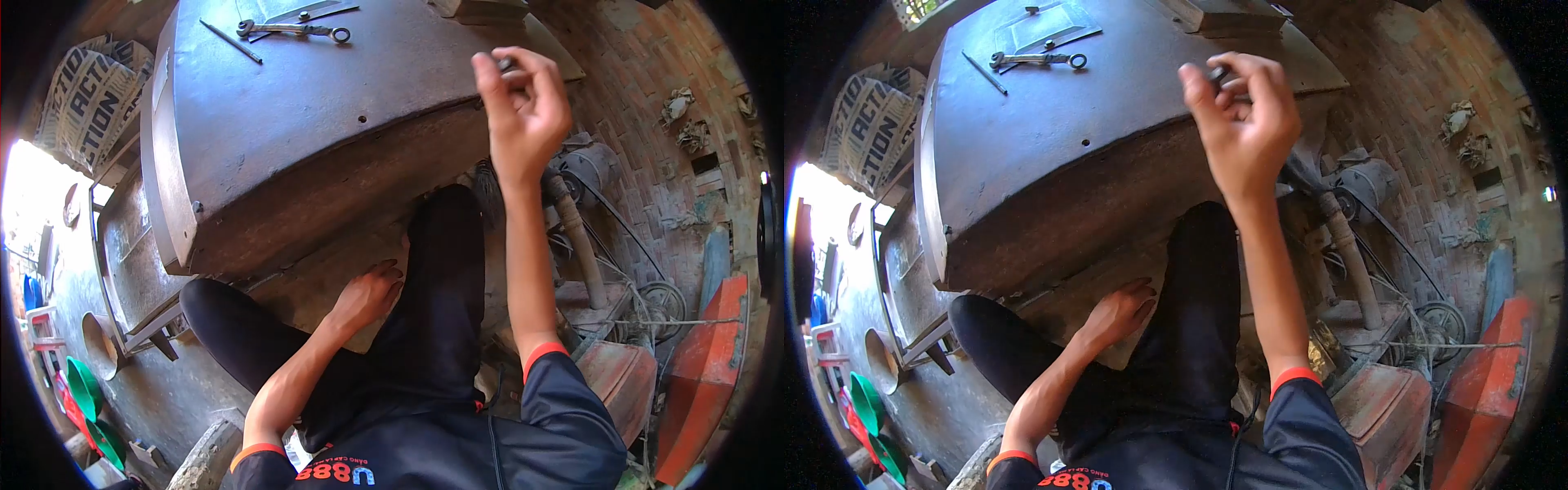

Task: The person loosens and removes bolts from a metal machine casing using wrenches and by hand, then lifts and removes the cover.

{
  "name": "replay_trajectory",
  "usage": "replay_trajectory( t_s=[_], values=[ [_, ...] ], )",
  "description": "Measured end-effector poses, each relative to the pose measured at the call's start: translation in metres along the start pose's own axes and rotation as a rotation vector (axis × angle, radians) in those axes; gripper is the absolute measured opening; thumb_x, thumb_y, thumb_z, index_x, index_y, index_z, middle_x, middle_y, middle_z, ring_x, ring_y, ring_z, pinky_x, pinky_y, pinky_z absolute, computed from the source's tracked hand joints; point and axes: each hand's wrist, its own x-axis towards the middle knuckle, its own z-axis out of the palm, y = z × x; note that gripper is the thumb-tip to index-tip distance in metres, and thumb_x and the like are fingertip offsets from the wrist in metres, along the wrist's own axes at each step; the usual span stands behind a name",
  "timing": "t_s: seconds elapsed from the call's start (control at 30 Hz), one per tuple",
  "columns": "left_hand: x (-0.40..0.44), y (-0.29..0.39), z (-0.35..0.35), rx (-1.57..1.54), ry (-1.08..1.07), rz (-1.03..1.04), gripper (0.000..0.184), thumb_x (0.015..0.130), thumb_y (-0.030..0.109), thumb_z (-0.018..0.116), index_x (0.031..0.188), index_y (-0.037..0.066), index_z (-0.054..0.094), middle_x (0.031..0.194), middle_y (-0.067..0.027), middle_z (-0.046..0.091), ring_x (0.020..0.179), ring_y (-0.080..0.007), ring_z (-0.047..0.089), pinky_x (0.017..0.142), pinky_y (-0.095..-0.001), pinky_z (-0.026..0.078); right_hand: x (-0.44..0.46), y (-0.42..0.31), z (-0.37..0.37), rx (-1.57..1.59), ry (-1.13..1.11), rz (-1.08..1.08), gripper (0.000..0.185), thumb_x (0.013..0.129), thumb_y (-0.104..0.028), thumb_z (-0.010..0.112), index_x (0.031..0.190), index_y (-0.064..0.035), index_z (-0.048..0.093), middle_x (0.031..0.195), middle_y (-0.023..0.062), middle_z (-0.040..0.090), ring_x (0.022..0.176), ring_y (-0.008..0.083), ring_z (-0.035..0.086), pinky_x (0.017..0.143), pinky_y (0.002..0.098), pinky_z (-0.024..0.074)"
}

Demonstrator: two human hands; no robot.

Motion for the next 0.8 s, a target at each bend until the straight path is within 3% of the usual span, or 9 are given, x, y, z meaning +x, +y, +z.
replay_trajectory(
  t_s=[0.1,0.13,0.2,0.37,0.4,0.53,0.67,0.73,0.8],
  values=[
    [-0.001,0.001,-0.004,0.003,-0.005,-0.012,0.023,0.098,0.017,0.059,0.114,0.002,0.067,0.134,-0.0217,0.060,0.115,-0.0419,0.061,0.094,-0.0459,0.053,0.021,0.019,-0.009,0.084,0.149,0.137,0.025,0.092,-0.017,0.078,0.107,-0.0028,0.063,0.084,0.0007,0.065,0.071,0.0037,0.060,0.058,0.0172,0.0481],
    [-0.001,0.002,-0.005,0.000,0.002,-0.022,0.023,0.098,0.017,0.059,0.113,0.003,0.067,0.133,-0.0215,0.060,0.114,-0.0417,0.062,0.094,-0.0458,0.053,0.026,0.029,-0.017,0.110,0.158,0.237,0.023,0.094,-0.018,0.075,0.108,-0.0035,0.063,0.084,0.0015,0.066,0.066,0.0050,0.061,0.054,0.0190,0.0476],
    [0.000,0.002,-0.005,-0.007,0.012,-0.031,0.023,0.098,0.018,0.059,0.113,0.003,0.067,0.133,-0.0213,0.061,0.114,-0.0415,0.062,0.094,-0.0457,0.053,0.029,0.049,-0.035,0.248,0.131,0.455,0.016,0.096,-0.018,0.072,0.099,-0.0030,0.065,0.083,0.0047,0.066,0.054,0.0087,0.057,0.043,0.0269,0.0426],
    [0.000,-0.001,-0.003,0.010,0.028,0.003,0.023,0.098,0.019,0.059,0.114,0.003,0.066,0.132,-0.0208,0.061,0.114,-0.0403,0.062,0.095,-0.0453,0.053,-0.016,0.101,-0.054,0.198,0.287,0.813,0.024,0.097,-0.020,0.069,0.098,0.0023,0.061,0.081,0.0067,0.064,0.052,0.0125,0.055,0.045,0.0284,0.0426],
    [0.001,0.001,-0.006,0.010,0.030,-0.001,0.023,0.098,0.019,0.059,0.114,0.003,0.066,0.132,-0.0208,0.061,0.114,-0.0403,0.062,0.095,-0.0453,0.053,-0.022,0.094,-0.045,0.138,0.378,0.719,0.022,0.099,-0.020,0.067,0.103,0.0009,0.059,0.079,0.0060,0.062,0.054,0.0132,0.055,0.046,0.0289,0.0436],
    [0.000,0.003,-0.004,-0.004,0.002,0.001,0.023,0.098,0.018,0.059,0.113,0.002,0.066,0.131,-0.0210,0.061,0.113,-0.0406,0.062,0.093,-0.0457,0.053,-0.034,0.086,-0.042,0.105,0.374,0.682,0.022,0.101,-0.021,0.066,0.111,-0.0031,0.058,0.089,0.0058,0.065,0.066,0.0142,0.062,0.052,0.0281,0.0497],
    [0.002,0.006,-0.005,-0.002,0.025,0.043,0.021,0.098,0.017,0.060,0.111,0.002,0.067,0.128,-0.0218,0.063,0.111,-0.0412,0.063,0.091,-0.0466,0.053,-0.031,0.086,-0.034,0.137,0.433,0.696,0.021,0.103,-0.019,0.061,0.108,0.0012,0.058,0.091,0.0090,0.062,0.063,0.0163,0.062,0.052,0.0314,0.0548],
    [0.004,0.006,-0.003,-0.048,0.057,0.051,0.021,0.098,0.016,0.061,0.112,0.002,0.067,0.126,-0.0223,0.064,0.110,-0.0415,0.063,0.091,-0.0466,0.053,-0.036,0.095,-0.032,0.204,0.474,0.770,0.023,0.103,-0.020,0.060,0.110,0.0020,0.057,0.099,0.0104,0.061,0.065,0.0180,0.063,0.053,0.0323,0.0565],
    [0.009,0.014,-0.011,-0.079,0.078,0.064,0.021,0.098,0.016,0.061,0.113,0.002,0.067,0.125,-0.0228,0.064,0.109,-0.0418,0.064,0.091,-0.0467,0.053,-0.062,0.112,-0.030,0.288,0.426,0.987,0.025,0.104,-0.021,0.060,0.111,0.0023,0.056,0.101,0.0119,0.060,0.062,0.0210,0.063,0.053,0.0339,0.0551]
  ],
)
